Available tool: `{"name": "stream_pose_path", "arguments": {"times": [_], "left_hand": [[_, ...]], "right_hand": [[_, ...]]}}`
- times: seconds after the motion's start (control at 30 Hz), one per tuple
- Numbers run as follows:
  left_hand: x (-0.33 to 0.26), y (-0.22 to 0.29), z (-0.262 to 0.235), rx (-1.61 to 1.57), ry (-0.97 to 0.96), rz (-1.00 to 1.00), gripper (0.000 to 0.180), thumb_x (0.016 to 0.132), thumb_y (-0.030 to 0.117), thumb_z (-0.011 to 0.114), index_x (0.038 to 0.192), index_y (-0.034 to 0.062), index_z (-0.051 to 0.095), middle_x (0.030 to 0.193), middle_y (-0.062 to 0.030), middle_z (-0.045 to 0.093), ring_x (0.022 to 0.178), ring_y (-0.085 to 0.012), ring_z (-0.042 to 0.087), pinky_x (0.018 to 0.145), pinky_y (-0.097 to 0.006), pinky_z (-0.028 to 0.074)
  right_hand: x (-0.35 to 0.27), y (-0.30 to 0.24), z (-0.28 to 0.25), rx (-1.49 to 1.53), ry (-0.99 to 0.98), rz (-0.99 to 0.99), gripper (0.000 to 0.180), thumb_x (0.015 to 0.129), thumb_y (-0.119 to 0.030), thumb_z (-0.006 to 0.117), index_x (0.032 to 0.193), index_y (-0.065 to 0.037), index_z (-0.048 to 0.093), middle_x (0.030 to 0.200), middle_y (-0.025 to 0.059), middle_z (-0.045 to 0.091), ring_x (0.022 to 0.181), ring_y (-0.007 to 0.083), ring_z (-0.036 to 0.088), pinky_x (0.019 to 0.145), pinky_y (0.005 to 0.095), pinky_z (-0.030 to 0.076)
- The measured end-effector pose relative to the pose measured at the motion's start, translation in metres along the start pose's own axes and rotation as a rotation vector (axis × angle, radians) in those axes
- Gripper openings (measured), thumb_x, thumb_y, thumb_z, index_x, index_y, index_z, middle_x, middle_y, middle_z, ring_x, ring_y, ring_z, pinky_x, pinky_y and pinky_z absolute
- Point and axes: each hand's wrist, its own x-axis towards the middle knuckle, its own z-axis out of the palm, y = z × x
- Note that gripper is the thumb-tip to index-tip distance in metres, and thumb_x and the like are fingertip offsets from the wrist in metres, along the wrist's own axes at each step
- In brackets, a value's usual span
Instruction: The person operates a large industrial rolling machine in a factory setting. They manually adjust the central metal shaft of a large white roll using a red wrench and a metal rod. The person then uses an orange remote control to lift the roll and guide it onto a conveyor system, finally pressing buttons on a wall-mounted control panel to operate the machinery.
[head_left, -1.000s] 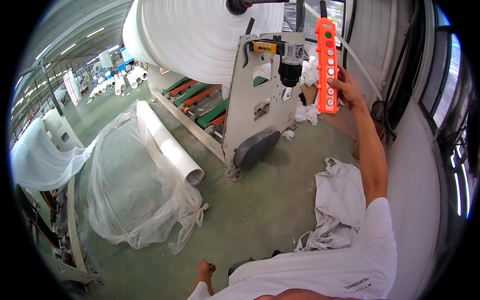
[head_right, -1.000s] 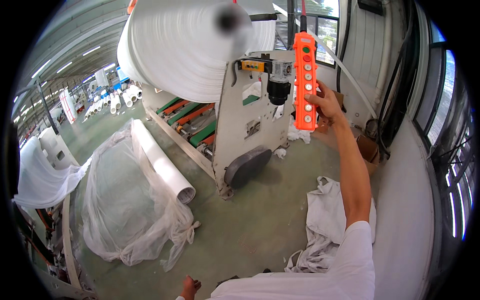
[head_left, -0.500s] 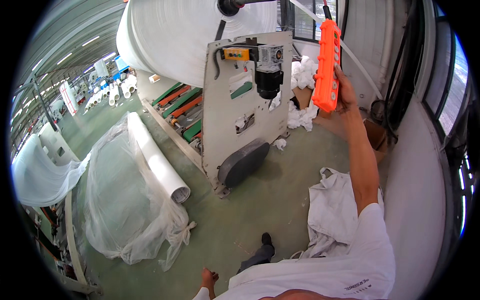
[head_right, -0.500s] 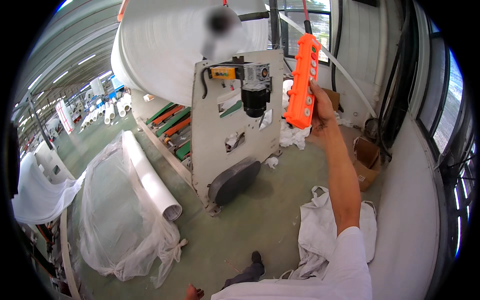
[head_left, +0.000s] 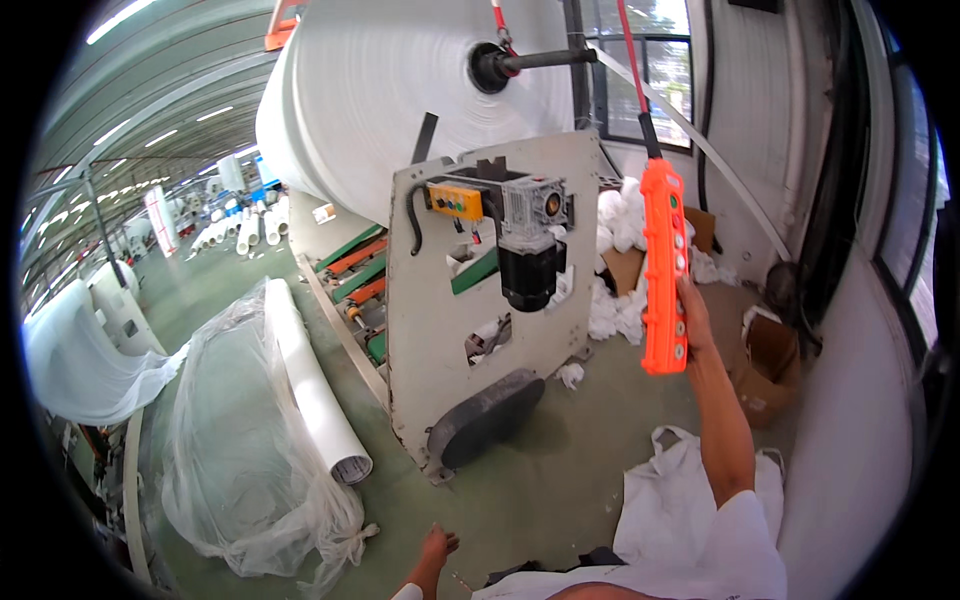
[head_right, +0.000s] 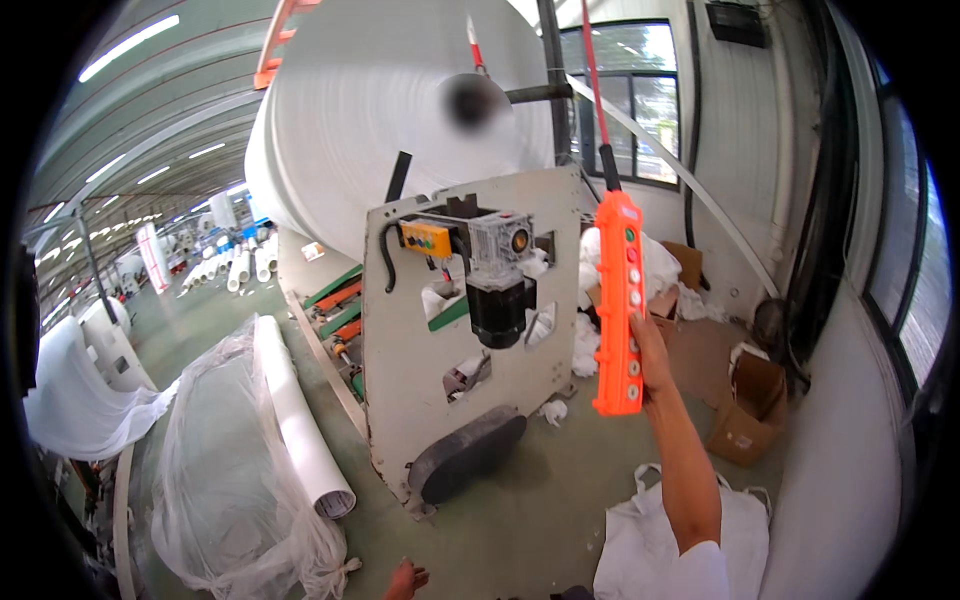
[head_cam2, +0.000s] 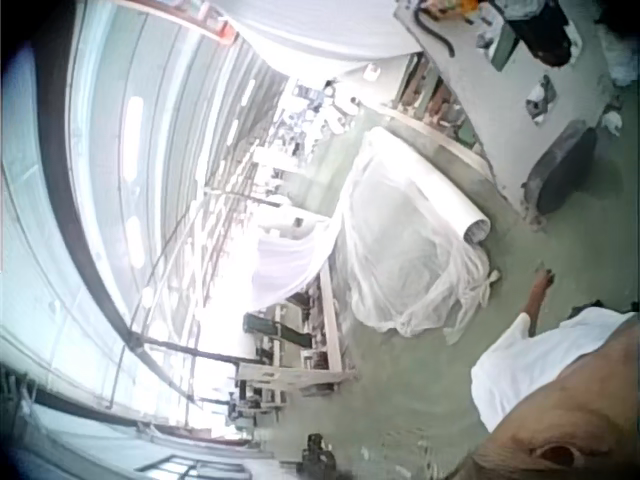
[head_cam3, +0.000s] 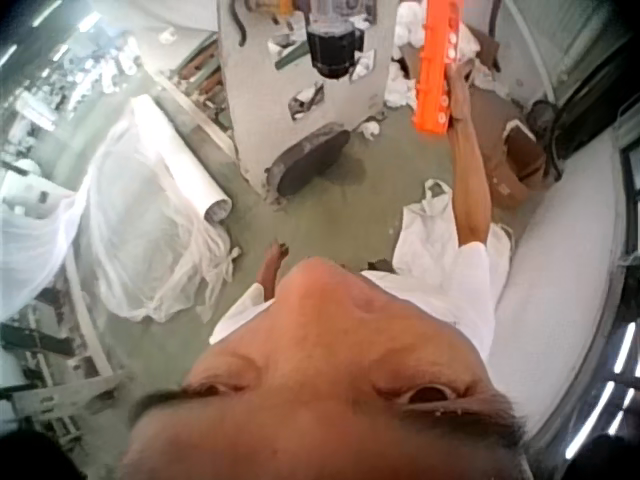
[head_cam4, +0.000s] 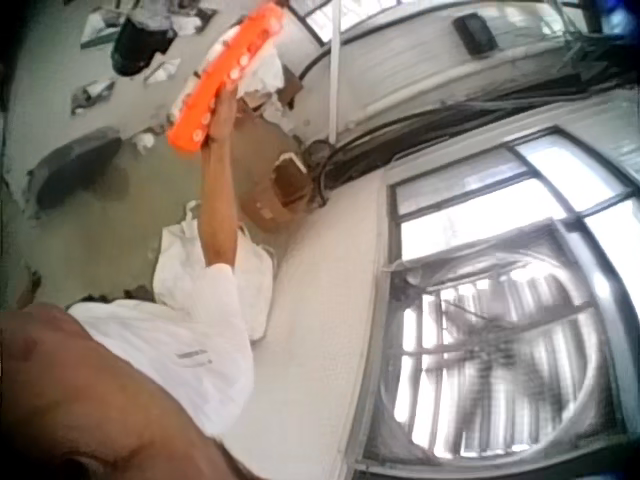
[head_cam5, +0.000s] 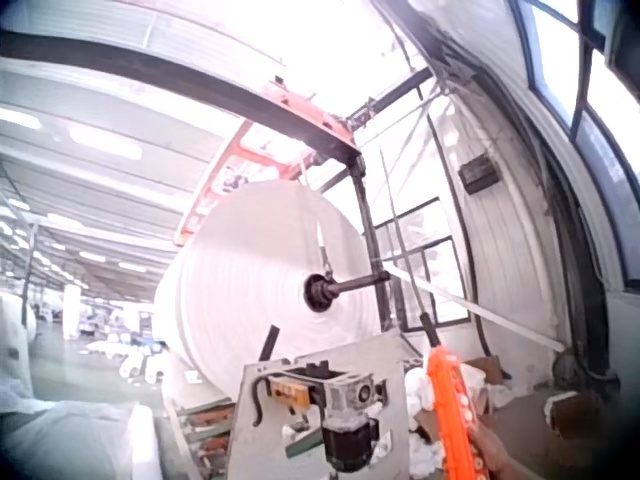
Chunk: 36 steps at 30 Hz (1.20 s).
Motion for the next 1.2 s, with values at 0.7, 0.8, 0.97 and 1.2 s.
{"name": "stream_pose_path", "arguments": {"times": [0.7, 0.8, 0.97, 1.2], "left_hand": [[-0.097, -0.002, 0.303, 0.053, 0.078, 0.138, 0.064, 0.094, 0.048, 0.038, 0.133, -0.0024, 0.032, 0.123, -0.0243, 0.051, 0.103, -0.0335, 0.059, 0.085, -0.041, 0.051], [-0.100, -0.055, 0.264, -0.043, 0.267, -0.024, 0.062, 0.094, 0.049, 0.038, 0.129, -0.0010, 0.034, 0.115, -0.0230, 0.055, 0.091, -0.0333, 0.062, 0.078, -0.042, 0.052], [-0.131, -0.127, 0.193, -0.160, 0.428, -0.250, 0.068, 0.095, 0.049, 0.031, 0.137, -0.0032, 0.018, 0.126, -0.0275, 0.045, 0.109, -0.0433, 0.053, 0.090, -0.048, 0.048], [-0.136, -0.137, 0.157, -0.306, 0.475, -0.249, 0.065, 0.094, 0.048, 0.033, 0.136, 0.0002, 0.022, 0.126, -0.0275, 0.045, 0.097, -0.0413, 0.058, 0.080, -0.049, 0.052]], "right_hand": [[0.134, 0.037, -0.183, 0.191, -0.084, 0.153, 0.046, 0.093, -0.049, 0.041, 0.103, -0.005, 0.051, 0.077, 0.0077, 0.059, 0.063, 0.0197, 0.063, 0.055, 0.0314, 0.055], [0.140, 0.041, -0.203, 0.155, -0.100, 0.146, 0.046, 0.094, -0.047, 0.041, 0.105, -0.003, 0.051, 0.078, 0.0081, 0.059, 0.065, 0.0198, 0.063, 0.056, 0.0324, 0.055], [0.143, 0.050, -0.211, 0.112, -0.127, 0.128, 0.045, 0.094, -0.046, 0.041, 0.105, -0.003, 0.050, 0.078, 0.0087, 0.060, 0.064, 0.0200, 0.064, 0.057, 0.0325, 0.056], [0.143, 0.067, -0.202, 0.152, -0.023, 0.134, 0.046, 0.094, -0.047, 0.041, 0.107, -0.003, 0.048, 0.076, 0.0095, 0.059, 0.060, 0.0205, 0.063, 0.054, 0.0332, 0.055]]}}
